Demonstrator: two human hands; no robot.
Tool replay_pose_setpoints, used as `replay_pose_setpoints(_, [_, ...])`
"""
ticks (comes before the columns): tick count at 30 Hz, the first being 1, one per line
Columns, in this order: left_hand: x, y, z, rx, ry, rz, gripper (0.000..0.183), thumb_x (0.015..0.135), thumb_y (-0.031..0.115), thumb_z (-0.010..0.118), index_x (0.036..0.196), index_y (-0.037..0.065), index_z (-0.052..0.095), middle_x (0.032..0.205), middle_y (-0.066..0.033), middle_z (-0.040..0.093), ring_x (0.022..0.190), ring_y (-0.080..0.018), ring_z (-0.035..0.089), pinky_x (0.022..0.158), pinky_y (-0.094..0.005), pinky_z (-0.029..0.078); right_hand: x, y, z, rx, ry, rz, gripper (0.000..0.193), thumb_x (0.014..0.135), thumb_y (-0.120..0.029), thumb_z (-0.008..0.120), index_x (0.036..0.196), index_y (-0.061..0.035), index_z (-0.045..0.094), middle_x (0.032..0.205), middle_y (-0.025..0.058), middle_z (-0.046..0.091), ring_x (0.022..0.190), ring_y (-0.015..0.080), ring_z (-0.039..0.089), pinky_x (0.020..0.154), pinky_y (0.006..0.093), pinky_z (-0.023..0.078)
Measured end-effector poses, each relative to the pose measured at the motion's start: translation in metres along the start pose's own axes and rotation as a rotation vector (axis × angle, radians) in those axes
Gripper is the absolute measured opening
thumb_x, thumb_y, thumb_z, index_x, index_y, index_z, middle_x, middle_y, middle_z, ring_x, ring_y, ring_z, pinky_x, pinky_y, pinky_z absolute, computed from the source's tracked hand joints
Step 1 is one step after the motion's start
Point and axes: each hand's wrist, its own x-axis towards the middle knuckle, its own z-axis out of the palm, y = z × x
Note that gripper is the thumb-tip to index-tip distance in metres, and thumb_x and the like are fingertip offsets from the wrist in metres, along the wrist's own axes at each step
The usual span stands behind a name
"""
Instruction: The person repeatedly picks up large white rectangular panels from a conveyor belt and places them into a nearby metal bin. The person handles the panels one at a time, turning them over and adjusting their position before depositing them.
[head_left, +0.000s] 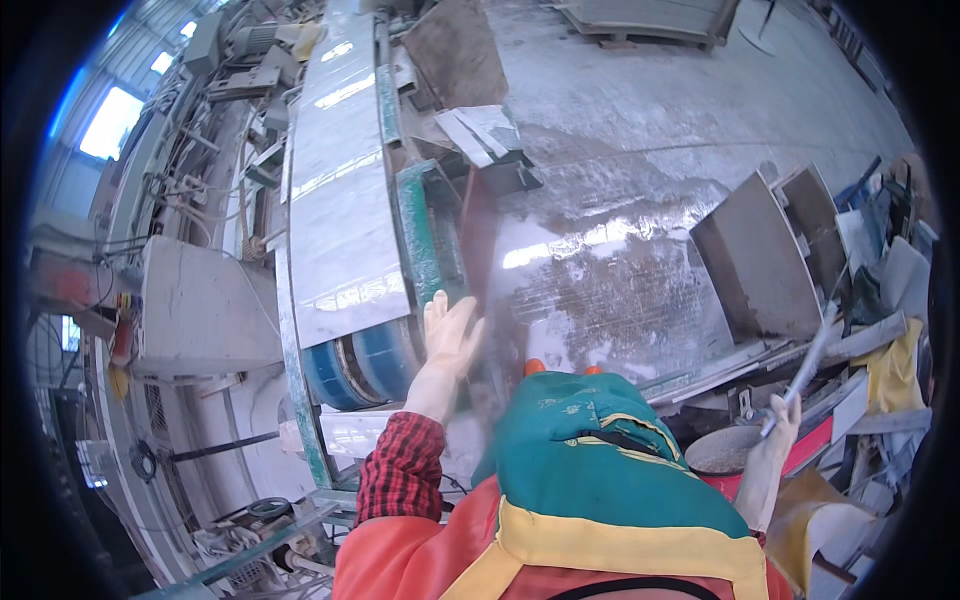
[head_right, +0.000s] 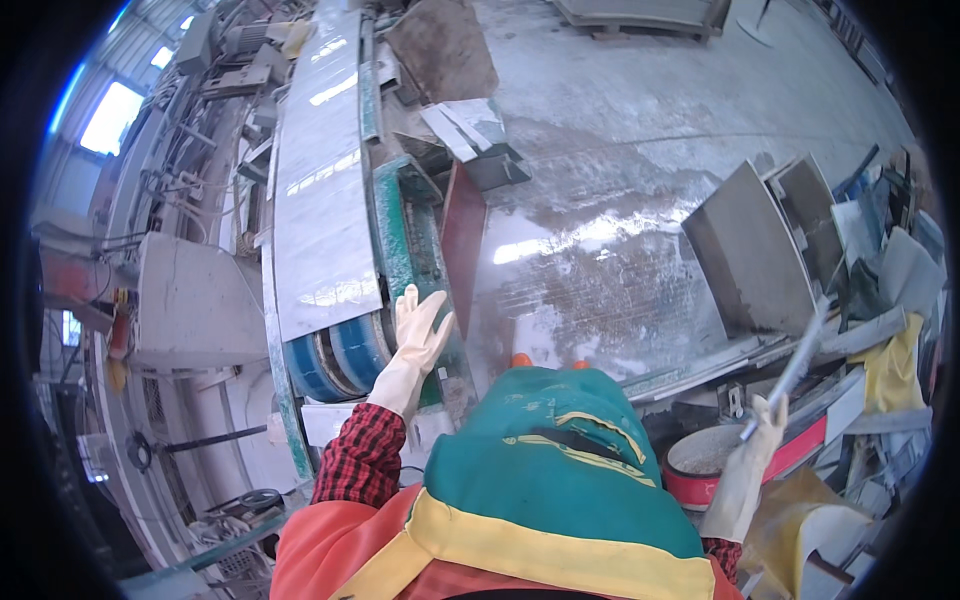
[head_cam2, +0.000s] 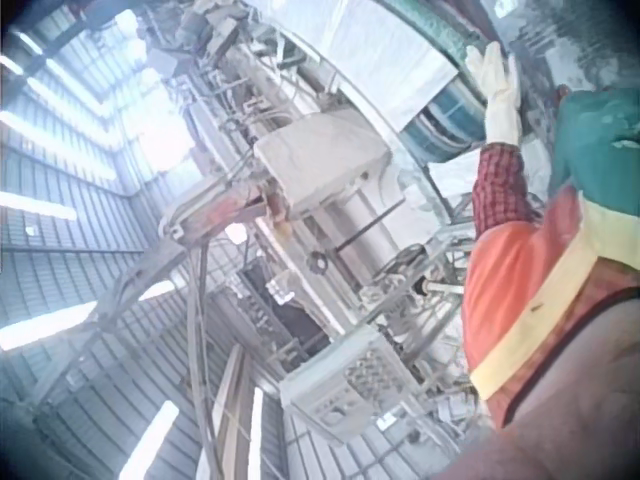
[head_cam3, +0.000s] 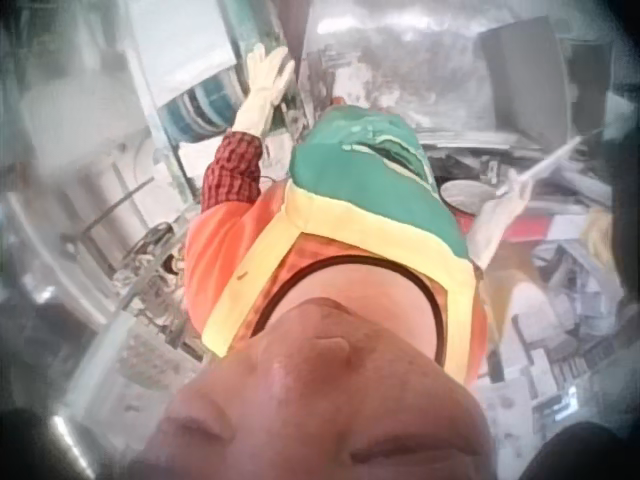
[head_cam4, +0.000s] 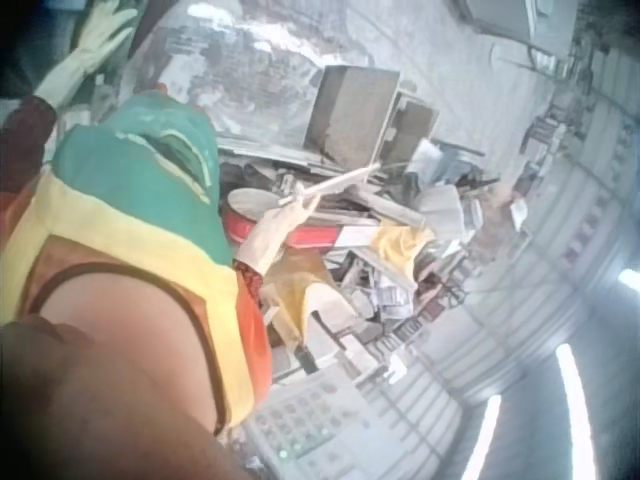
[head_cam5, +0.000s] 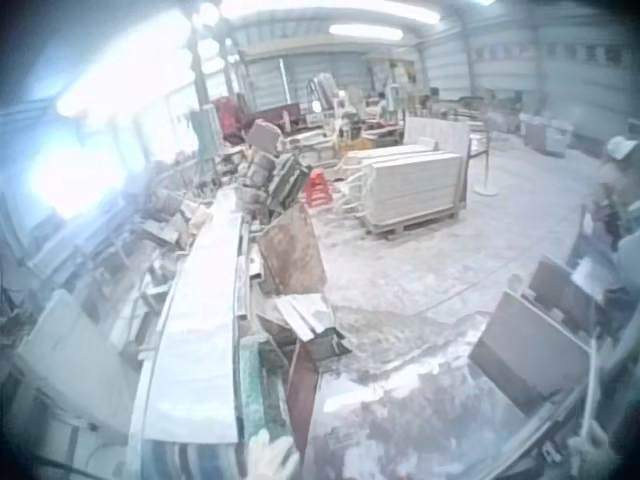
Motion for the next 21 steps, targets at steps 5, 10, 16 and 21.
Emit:
replay_pose_setpoints(5, [0.012, 0.044, -0.007, -0.915, -0.222, -0.323, 0.047, 0.100, 0.031, 0.062, 0.140, 0.007, 0.055, 0.143, -0.0157, 0.055, 0.134, -0.0266, 0.050, 0.114, -0.0352, 0.037, -0.050, -0.025, 0.140, -0.043, -0.544, -0.187, 0.083, 0.065, 0.003, 0.078, 0.142, 0.0010, 0.049, 0.136, 0.0129, 0.055, 0.125, 0.0230, 0.054, 0.104, 0.0328, 0.045])
replay_pose_setpoints(10, [0.015, 0.136, -0.082, -1.703, -0.408, -0.689, 0.058, 0.102, 0.032, 0.058, 0.149, 0.004, 0.039, 0.141, -0.0108, 0.055, 0.129, -0.0248, 0.053, 0.109, -0.0379, 0.043, -0.115, -0.056, 0.261, -0.450, -1.037, -0.695, 0.092, 0.051, -0.015, 0.089, 0.137, -0.0104, 0.056, 0.133, 0.0165, 0.058, 0.122, 0.0319, 0.058, 0.106, 0.0390, 0.047])
replay_pose_setpoints(16, [-0.016, 0.080, -0.095, -1.887, 0.140, -0.623, 0.041, 0.104, 0.018, 0.050, 0.141, 0.003, 0.042, 0.137, -0.0142, 0.053, 0.127, -0.0291, 0.055, 0.103, -0.0443, 0.049, -0.235, -0.111, 0.346, -0.948, -1.205, -1.361, 0.084, 0.058, -0.031, 0.089, 0.134, -0.0190, 0.056, 0.129, 0.0159, 0.054, 0.115, 0.0349, 0.060, 0.097, 0.0435, 0.051])
replay_pose_setpoints(21, [-0.058, 0.013, -0.105, -1.772, 0.354, -0.825, 0.044, 0.101, 0.003, 0.043, 0.145, 0.003, 0.038, 0.141, -0.0170, 0.051, 0.129, -0.0342, 0.054, 0.107, -0.0504, 0.048, -0.259, -0.102, 0.372, -0.686, -1.512, -1.589, 0.076, 0.065, -0.035, 0.088, 0.128, -0.0139, 0.052, 0.132, 0.0181, 0.048, 0.118, 0.0376, 0.056, 0.099, 0.0450, 0.049])
